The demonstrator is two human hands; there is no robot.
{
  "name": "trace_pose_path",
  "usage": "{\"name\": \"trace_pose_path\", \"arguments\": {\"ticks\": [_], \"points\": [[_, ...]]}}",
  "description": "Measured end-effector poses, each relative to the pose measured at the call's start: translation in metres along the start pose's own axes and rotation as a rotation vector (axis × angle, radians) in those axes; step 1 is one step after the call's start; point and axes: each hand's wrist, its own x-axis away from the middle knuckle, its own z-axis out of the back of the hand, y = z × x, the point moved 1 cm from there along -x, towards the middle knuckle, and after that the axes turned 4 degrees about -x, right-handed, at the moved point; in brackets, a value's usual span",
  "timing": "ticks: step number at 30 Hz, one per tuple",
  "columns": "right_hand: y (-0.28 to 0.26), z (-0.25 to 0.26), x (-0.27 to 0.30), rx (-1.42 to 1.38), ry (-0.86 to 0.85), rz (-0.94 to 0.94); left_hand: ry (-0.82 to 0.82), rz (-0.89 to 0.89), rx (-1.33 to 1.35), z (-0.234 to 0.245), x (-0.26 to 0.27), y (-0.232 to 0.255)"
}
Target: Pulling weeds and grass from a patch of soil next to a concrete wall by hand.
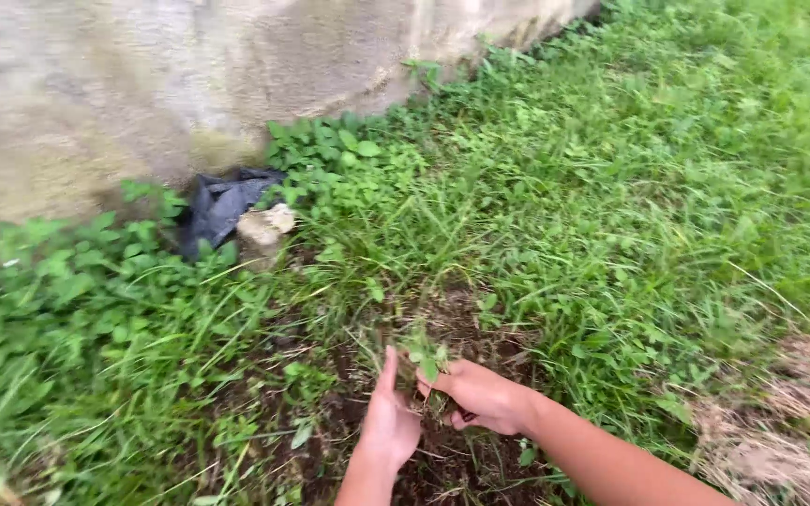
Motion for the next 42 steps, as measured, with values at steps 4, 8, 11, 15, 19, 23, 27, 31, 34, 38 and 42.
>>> {"name": "trace_pose_path", "arguments": {"ticks": [4,8,11,15,19,23,27,31,34,38,42], "points": [[-0.008,-0.042,-0.021,-0.023,-0.205,0.044,-0.238,-0.077,0.133,0.045,-0.008,0.005],[-0.054,-0.143,-0.023,0.0,-0.247,-0.014,0.013,-0.152,0.394,0.108,0.02,0.048],[-0.071,-0.225,-0.034,0.055,-0.32,0.033,0.074,-0.314,0.536,0.188,0.027,0.076],[-0.071,-0.327,-0.067,0.324,-0.385,0.314,0.512,-0.574,0.592,0.227,0.161,0.159],[-0.097,-0.39,-0.025,0.49,-0.323,0.381,0.707,-0.937,0.673,0.288,0.193,0.182],[-0.1,-0.371,-0.043,0.415,-0.24,0.405,0.832,-0.914,0.588,0.279,0.167,0.171],[-0.086,-0.283,-0.074,0.248,-0.079,0.364,0.647,-0.882,0.473,0.211,0.132,0.147],[-0.048,-0.144,-0.105,0.065,0.123,0.381,0.412,-0.786,0.377,0.162,0.063,0.111],[-0.013,-0.037,-0.112,-0.09,0.276,0.458,0.293,-0.72,0.252,0.12,0.033,0.089],[0.023,0.072,-0.103,-0.197,0.572,0.44,0.212,-0.587,0.109,0.072,-0.001,0.06],[0.023,0.108,-0.087,-0.253,0.626,0.432,0.185,-0.527,-0.122,0.042,-0.025,0.034]]}}
